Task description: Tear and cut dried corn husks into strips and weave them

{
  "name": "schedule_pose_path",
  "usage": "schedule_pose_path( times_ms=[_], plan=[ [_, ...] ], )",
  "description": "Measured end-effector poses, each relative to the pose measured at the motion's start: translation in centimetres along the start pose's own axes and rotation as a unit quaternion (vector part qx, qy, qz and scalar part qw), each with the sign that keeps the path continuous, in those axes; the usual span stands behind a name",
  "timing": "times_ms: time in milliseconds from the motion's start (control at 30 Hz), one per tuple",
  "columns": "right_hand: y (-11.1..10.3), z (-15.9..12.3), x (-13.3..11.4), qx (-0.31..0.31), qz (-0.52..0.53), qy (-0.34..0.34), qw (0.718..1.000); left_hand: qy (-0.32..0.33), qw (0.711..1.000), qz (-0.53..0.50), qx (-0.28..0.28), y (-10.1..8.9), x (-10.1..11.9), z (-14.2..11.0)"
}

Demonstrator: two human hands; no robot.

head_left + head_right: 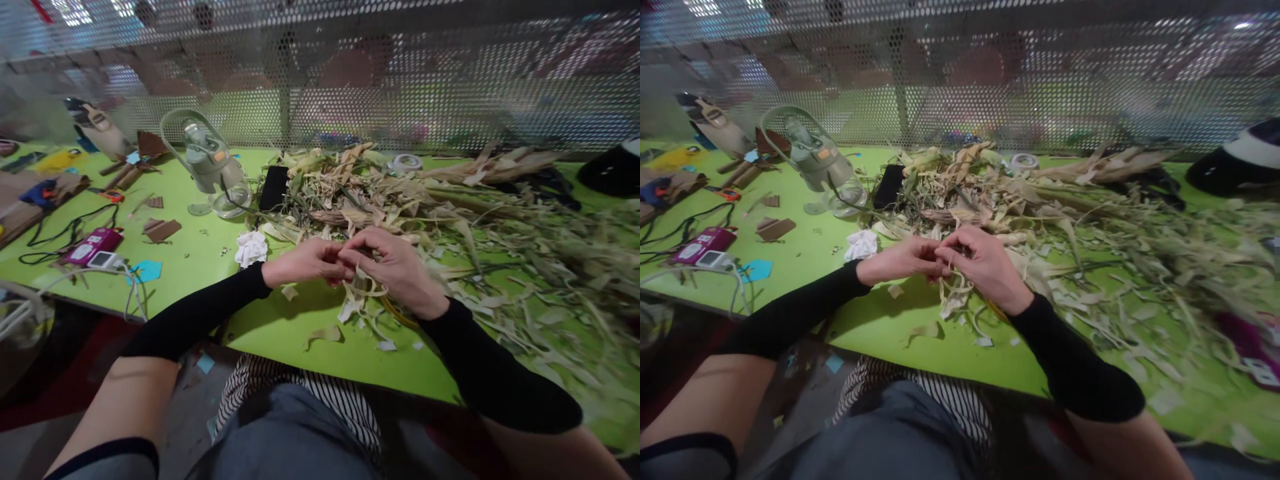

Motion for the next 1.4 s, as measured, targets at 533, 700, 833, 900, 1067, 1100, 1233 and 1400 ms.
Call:
schedule_pose_path(
  times_ms=[533,700,833,900,1067,1100,1233,1400],
  plan=[
    [2.7,-1.7,-0.7,-0.189,-0.102,-0.074,0.974,0.067,0.983,-0.158,0.062,-2.2,-0.9,-0.2],
    [-0.5,-0.3,0.5,-0.127,-0.066,0.044,0.989,0.094,0.985,-0.140,0.049,-2.1,-1.5,-0.3],
    [-0.5,-0.2,1.3,-0.097,-0.022,0.084,0.991,0.105,0.987,-0.121,0.017,-1.6,-2.0,-0.4],
    [0.0,-0.4,1.3,-0.100,-0.003,0.077,0.992,0.112,0.987,-0.117,0.018,-1.5,-2.2,-0.3],
    [0.2,-0.6,1.2,-0.083,0.005,0.093,0.992,0.129,0.985,-0.110,0.026,-1.6,-2.3,-0.2],
    [0.1,-0.6,1.2,-0.084,0.003,0.094,0.992,0.134,0.985,-0.107,0.027,-1.6,-2.3,-0.2],
    [-0.1,-0.6,0.8,-0.078,-0.016,0.074,0.994,0.135,0.986,-0.088,0.036,-1.8,-2.3,-0.2],
    [-0.1,-0.4,-0.4,-0.068,-0.100,0.004,0.993,0.137,0.985,-0.095,0.034,-1.7,-2.4,-0.2]
  ],
)
Point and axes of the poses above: each hand's wrist, its own z-axis towards the middle knuckle, its own y-axis out of the palm, x = y × z, the point moved 4 cm from there along z, towards the middle knuckle, and after that the axes turned 1 degree about -y, right-handed, at the moved point
